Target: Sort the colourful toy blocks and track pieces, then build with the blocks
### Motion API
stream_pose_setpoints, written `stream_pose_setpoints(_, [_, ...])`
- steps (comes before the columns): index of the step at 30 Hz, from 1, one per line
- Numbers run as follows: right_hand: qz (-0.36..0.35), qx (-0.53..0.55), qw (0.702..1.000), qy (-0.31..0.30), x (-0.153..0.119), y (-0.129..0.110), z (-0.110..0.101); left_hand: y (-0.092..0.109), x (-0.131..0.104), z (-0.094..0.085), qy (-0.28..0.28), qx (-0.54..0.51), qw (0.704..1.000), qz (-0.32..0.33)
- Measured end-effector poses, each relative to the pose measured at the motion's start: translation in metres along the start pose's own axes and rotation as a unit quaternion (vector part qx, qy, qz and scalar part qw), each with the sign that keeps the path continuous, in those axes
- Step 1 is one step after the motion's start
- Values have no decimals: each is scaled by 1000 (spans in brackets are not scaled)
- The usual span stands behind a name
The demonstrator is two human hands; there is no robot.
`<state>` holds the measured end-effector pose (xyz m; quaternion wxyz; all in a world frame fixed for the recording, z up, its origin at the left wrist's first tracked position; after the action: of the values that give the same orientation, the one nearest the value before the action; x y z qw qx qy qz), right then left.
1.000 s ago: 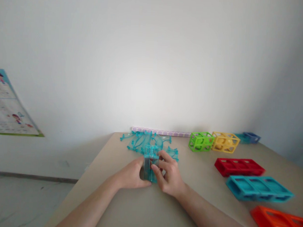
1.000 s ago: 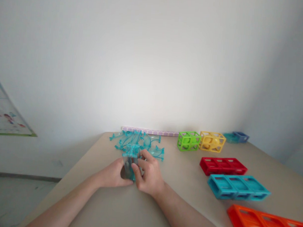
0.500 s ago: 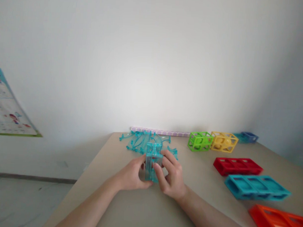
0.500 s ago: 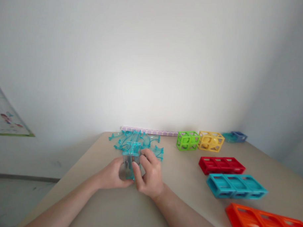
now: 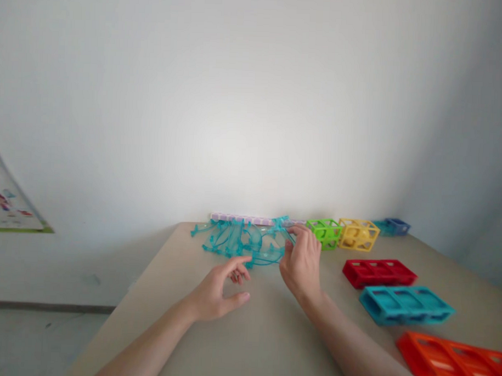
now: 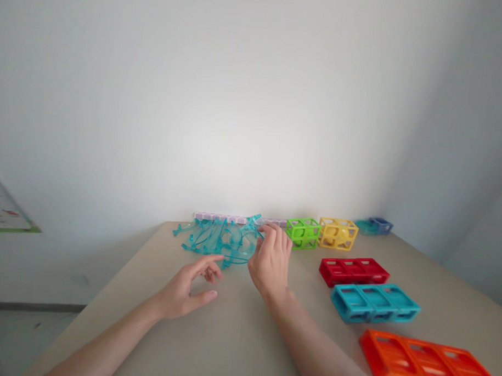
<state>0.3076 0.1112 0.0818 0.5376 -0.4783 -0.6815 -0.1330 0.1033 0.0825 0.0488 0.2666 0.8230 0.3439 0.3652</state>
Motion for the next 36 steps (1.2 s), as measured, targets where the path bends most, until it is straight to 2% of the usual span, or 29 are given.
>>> stream_pose_setpoints(4, [39, -159, 984, -68, 4, 23, 5, 2, 0, 0, -16, 15, 1000, 8])
stream_pose_setpoints(7, [56, -216, 969, -107, 3, 33, 8, 2, 0, 0, -18, 26, 999, 11])
stream_pose_setpoints(12, [117, -260, 939, -193, 1, 39, 10, 2, 0, -1, -20, 44, 999, 14])
stream_pose_setpoints(17, [134, -253, 934, -212, -1, 40, 9, 2, 1, -1, -27, 51, 998, 12])
stream_pose_setpoints(21, [132, -226, 943, -207, -1, 41, 10, 1, 1, -1, -24, 59, 998, 1])
stream_pose_setpoints(26, [32, -100, 963, -250, -4, 26, 25, -6, 3, 0, 2, 86, 995, -40])
stream_pose_setpoints(31, [-11, 16, 953, -302, -22, 6, 41, -23, 5, -5, 71, 143, 980, -118])
stream_pose_setpoints(36, [-41, 97, 936, -335, -32, -2, 53, -34, 7, -8, 103, 145, 971, -158])
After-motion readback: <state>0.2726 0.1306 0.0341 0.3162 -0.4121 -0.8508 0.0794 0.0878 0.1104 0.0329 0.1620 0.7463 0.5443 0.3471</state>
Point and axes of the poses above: each hand's wrist, its own x-axis towards the middle knuckle, its own z-axis out of the palm, y = z × x, the point moved 3 cm from there along x, towards the middle knuckle, and after that the axes turned 4 degrees about x, right-handed, at the moved point
